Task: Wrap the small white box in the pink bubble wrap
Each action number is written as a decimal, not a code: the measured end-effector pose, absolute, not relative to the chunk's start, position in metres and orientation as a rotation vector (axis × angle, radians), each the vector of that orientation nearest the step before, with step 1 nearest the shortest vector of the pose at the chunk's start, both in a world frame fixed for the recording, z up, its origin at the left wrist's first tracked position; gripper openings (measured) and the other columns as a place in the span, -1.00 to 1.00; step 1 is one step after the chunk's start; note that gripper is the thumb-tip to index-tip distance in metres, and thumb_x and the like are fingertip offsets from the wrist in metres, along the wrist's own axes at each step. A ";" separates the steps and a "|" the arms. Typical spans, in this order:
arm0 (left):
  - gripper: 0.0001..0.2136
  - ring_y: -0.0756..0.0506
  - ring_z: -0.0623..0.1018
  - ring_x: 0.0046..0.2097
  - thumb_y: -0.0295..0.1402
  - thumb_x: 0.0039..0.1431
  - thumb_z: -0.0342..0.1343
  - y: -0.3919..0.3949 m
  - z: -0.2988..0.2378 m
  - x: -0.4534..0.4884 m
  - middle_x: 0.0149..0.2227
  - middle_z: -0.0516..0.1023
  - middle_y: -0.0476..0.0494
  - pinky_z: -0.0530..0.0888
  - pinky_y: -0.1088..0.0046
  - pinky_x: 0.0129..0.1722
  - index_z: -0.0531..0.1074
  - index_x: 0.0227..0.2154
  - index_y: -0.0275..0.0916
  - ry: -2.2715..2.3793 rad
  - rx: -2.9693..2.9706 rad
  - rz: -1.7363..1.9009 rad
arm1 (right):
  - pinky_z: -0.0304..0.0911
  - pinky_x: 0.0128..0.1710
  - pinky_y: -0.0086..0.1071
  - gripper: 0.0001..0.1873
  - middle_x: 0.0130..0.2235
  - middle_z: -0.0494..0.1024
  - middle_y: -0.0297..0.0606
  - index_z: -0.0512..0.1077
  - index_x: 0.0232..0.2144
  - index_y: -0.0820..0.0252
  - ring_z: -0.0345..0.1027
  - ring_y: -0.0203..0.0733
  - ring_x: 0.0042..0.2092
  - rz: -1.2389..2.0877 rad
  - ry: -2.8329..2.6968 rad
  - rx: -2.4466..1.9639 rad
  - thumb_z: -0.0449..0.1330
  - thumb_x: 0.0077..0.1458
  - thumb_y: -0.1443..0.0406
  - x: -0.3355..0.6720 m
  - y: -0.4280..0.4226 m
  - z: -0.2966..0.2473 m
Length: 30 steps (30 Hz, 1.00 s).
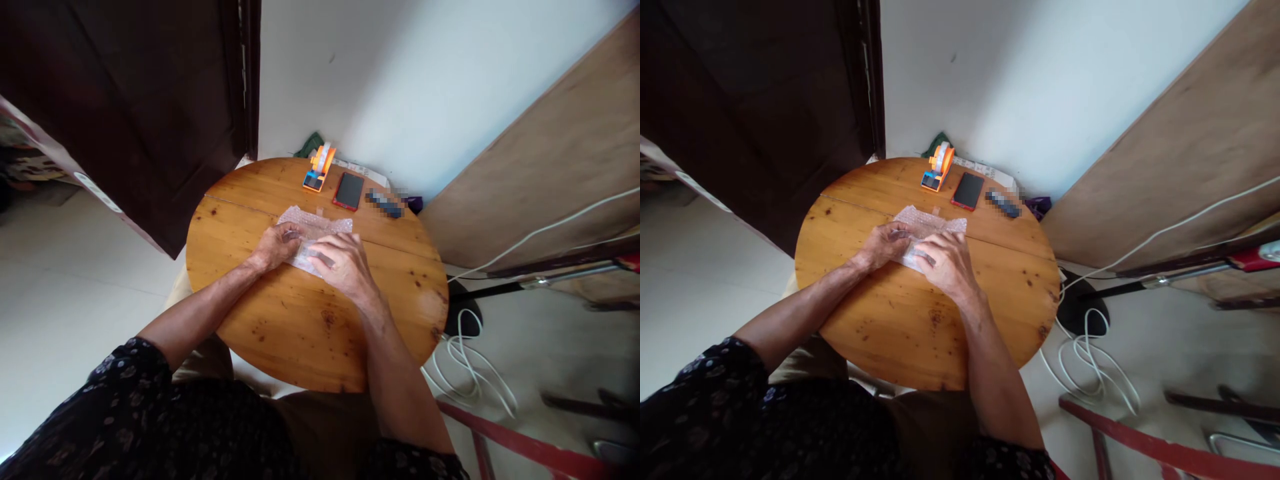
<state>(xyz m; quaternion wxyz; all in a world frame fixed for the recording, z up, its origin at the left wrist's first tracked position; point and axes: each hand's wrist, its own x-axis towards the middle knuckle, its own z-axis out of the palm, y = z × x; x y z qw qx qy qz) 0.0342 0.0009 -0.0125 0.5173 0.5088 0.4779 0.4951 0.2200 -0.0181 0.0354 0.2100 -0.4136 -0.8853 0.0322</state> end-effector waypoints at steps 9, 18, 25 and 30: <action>-0.74 0.05 0.27 -0.51 -0.32 -0.07 0.17 0.009 -0.017 0.017 -0.56 0.35 0.09 0.22 0.55 -0.51 0.54 -0.27 -0.27 1.433 1.399 1.173 | 0.11 0.07 -0.12 -0.75 -0.01 0.61 -0.17 0.60 -0.10 0.07 0.42 0.02 0.02 0.108 -2.460 -1.219 0.31 0.15 0.21 0.219 -0.015 0.023; -0.79 -0.02 0.36 -0.42 -0.18 -0.02 0.21 0.008 -0.015 -0.005 -0.46 0.45 -0.01 0.24 0.46 -0.40 0.49 -0.44 -0.24 1.773 1.702 1.002 | 0.12 0.09 -0.07 -0.69 0.03 0.58 -0.14 0.55 -0.01 0.06 0.38 0.05 0.06 0.189 -2.488 -1.212 0.24 0.20 0.22 0.220 -0.016 0.025; -0.71 -0.05 0.42 -0.50 -0.09 -0.08 0.31 0.004 0.008 -0.018 -0.60 0.42 0.00 0.26 0.48 -0.47 0.44 -0.46 -0.18 1.861 1.754 0.764 | 0.22 0.11 -0.08 -0.66 0.04 0.55 -0.08 0.54 0.03 0.10 0.37 0.04 0.08 0.172 -2.516 -1.123 0.21 0.22 0.24 0.220 -0.013 0.022; -0.73 -0.04 0.50 -0.55 -0.19 0.13 0.22 -0.003 0.028 -0.011 -0.62 0.44 0.01 0.38 0.53 -0.50 0.46 -0.23 -0.28 1.811 1.425 0.380 | 0.23 0.12 -0.13 -0.62 0.04 0.54 -0.08 0.51 0.09 0.13 0.36 0.02 0.07 0.159 -2.534 -1.115 0.20 0.24 0.26 0.219 -0.012 0.021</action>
